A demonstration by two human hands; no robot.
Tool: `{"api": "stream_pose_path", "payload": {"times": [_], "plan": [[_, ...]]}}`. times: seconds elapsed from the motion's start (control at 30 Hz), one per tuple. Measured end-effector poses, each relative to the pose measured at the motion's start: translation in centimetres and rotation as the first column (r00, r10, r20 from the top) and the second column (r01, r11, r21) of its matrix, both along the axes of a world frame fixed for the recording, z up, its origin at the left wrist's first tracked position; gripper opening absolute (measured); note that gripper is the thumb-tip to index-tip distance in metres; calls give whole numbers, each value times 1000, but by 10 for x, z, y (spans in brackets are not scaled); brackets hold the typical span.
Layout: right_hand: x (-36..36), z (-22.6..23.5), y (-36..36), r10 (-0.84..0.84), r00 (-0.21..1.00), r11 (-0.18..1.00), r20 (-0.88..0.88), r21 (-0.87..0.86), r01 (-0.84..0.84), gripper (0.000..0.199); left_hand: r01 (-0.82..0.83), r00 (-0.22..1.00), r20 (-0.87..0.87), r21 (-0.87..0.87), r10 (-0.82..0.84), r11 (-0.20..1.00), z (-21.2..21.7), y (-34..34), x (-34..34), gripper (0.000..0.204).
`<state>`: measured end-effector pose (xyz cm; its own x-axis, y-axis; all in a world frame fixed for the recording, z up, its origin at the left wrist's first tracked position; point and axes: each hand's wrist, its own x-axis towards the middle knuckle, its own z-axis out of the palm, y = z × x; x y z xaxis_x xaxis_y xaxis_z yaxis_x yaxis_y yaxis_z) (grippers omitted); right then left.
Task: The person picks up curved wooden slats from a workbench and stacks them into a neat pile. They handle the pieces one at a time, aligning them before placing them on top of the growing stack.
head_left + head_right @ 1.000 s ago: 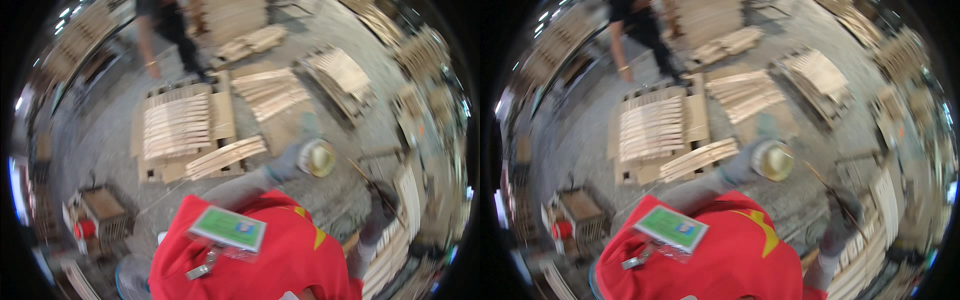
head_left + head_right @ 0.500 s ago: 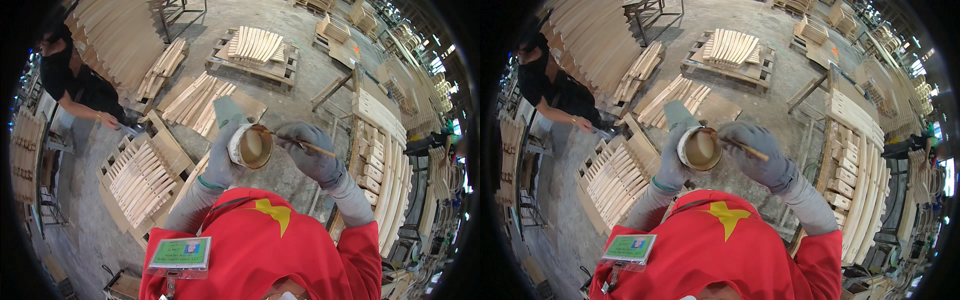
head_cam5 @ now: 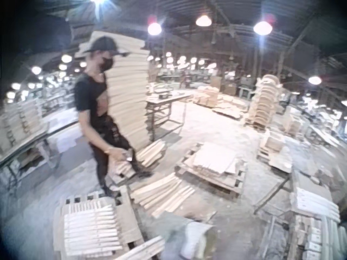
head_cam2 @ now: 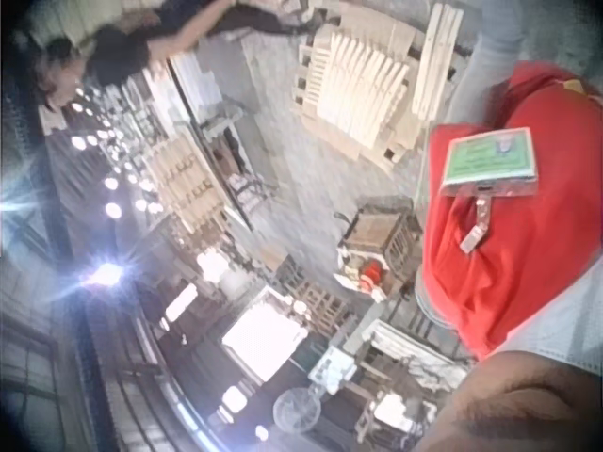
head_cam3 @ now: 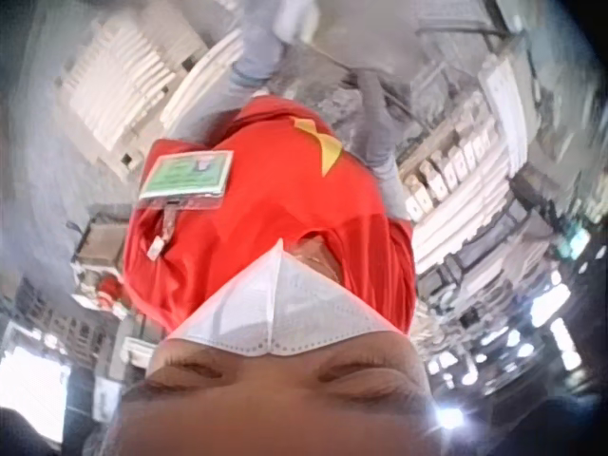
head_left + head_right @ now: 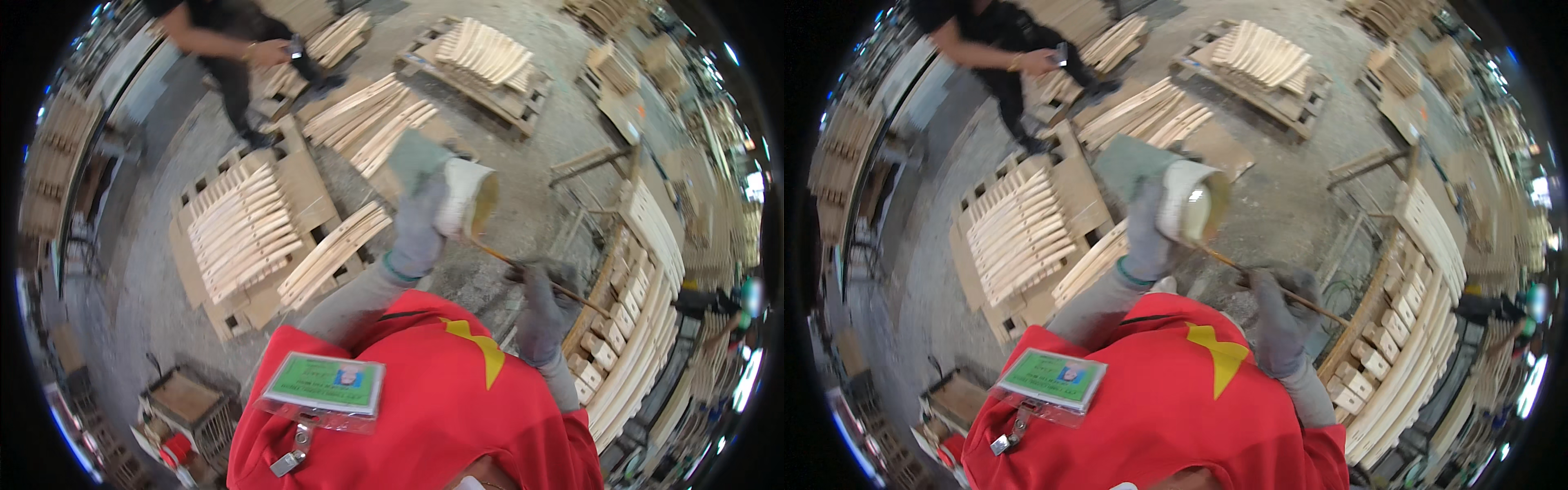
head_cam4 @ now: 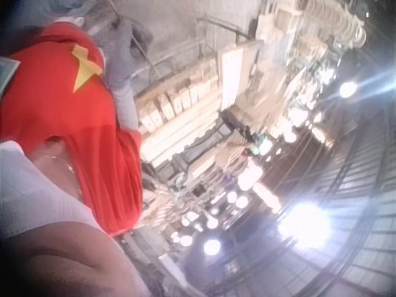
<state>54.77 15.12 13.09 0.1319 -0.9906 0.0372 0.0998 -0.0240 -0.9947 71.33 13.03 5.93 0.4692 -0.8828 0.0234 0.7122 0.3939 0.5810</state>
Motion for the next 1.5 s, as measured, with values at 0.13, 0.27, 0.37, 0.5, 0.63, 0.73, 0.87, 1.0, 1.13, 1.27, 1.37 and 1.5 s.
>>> {"api": "stream_pose_path", "payload": {"times": [0.13,0.27,0.37,0.5,0.63,0.73,0.87,1.0,1.13,1.27,1.37,1.5], "plan": [[-8,-11,-6,-61,997,988,-41,-146,54,4,36,999,11,78,-37,996,-19,2,-10,38],[-19,-10,-18,-105,965,958,-241,-283,34,4,103,986,-147,172,-78,980,-25,10,-17,36],[-24,-16,-22,-73,922,934,-379,-350,-69,9,247,913,-356,96,-199,964,-7,21,-9,27],[-24,-18,-42,-65,802,642,-593,-641,-422,21,321,930,-186,-17,-318,947,-17,31,-3,26],[-22,-11,-44,-69,707,644,-704,-572,-507,23,170,884,440,15,-159,985,-34,42,2,45],[-31,-5,-40,79,728,700,-681,-482,-527,22,195,836,497,125,-231,973,-42,43,4,64],[-43,13,-42,266,649,645,-713,-368,-669,19,311,904,208,278,-373,909,-55,35,6,64],[-56,23,-44,296,574,560,-763,-348,-752,19,339,928,45,306,-369,890,-45,31,0,51],[-75,38,-43,296,758,702,-582,-405,-586,19,193,731,625,195,-273,962,6,33,5,46],[-69,21,-29,200,971,906,-131,-353,-235,18,333,854,346,210,-389,919,9,30,1,43],[-55,2,-21,149,989,963,25,-231,-139,16,456,724,460,240,-514,857,27,27,-7,45],[-44,-11,-9,97,968,895,-230,-406,-187,20,543,835,66,64,-546,838,22,20,-8,38]]}}
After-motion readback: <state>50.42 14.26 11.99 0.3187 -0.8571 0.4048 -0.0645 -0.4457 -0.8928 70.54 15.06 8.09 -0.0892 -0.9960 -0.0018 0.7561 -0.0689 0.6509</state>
